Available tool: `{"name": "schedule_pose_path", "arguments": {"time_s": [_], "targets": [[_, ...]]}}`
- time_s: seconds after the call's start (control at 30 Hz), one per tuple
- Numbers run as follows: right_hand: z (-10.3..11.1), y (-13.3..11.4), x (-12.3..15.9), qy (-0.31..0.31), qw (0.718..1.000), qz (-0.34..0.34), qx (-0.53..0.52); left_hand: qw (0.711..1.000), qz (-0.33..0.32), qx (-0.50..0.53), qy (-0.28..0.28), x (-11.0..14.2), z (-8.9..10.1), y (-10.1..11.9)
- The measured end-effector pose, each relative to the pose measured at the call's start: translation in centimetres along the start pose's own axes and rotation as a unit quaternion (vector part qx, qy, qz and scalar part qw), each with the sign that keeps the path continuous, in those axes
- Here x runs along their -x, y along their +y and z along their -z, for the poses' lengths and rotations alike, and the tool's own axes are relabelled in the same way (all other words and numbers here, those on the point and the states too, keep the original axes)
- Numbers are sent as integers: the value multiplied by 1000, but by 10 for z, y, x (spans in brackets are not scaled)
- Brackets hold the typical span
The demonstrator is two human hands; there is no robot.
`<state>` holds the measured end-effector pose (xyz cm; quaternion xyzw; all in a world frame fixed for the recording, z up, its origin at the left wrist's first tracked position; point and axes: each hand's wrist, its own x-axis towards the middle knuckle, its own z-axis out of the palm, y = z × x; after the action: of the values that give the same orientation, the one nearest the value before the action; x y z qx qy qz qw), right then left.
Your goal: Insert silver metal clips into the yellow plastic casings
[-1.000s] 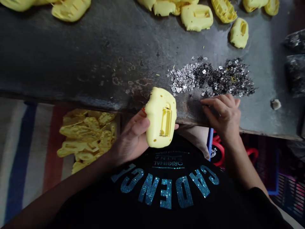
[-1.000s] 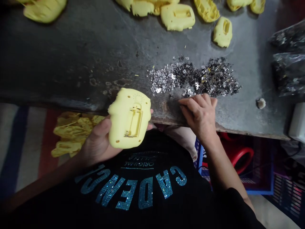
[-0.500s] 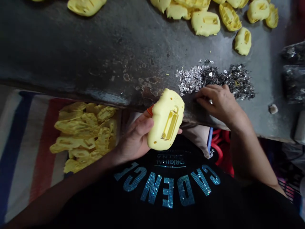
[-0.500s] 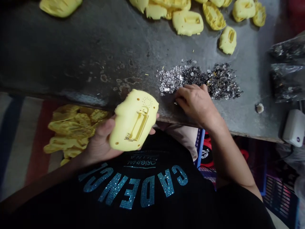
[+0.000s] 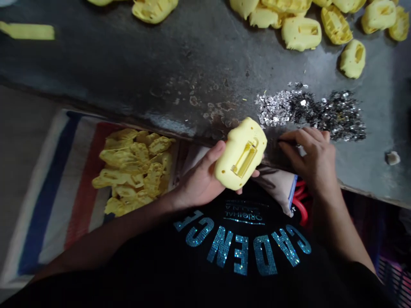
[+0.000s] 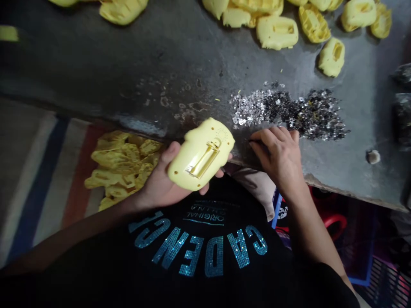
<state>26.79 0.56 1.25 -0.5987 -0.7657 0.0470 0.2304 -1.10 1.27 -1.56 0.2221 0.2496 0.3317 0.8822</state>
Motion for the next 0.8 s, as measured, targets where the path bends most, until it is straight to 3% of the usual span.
{"name": "schedule_pose_path", "arguments": {"time_s": [0.13,0.2,0.47,0.8], "targets": [[26,-22,1,9,979,49,-196,998,37,-9,-44,-2,-1,-4],[34,-30,2,1,971,74,-225,997,51,-3,-55,-2,-5,-5],[45,-37,2,-8,976,200,-89,992,83,35,-89,2,-15,-6],[51,-46,10,-7,966,256,35,993,74,21,-86,8,-22,-14]]}}
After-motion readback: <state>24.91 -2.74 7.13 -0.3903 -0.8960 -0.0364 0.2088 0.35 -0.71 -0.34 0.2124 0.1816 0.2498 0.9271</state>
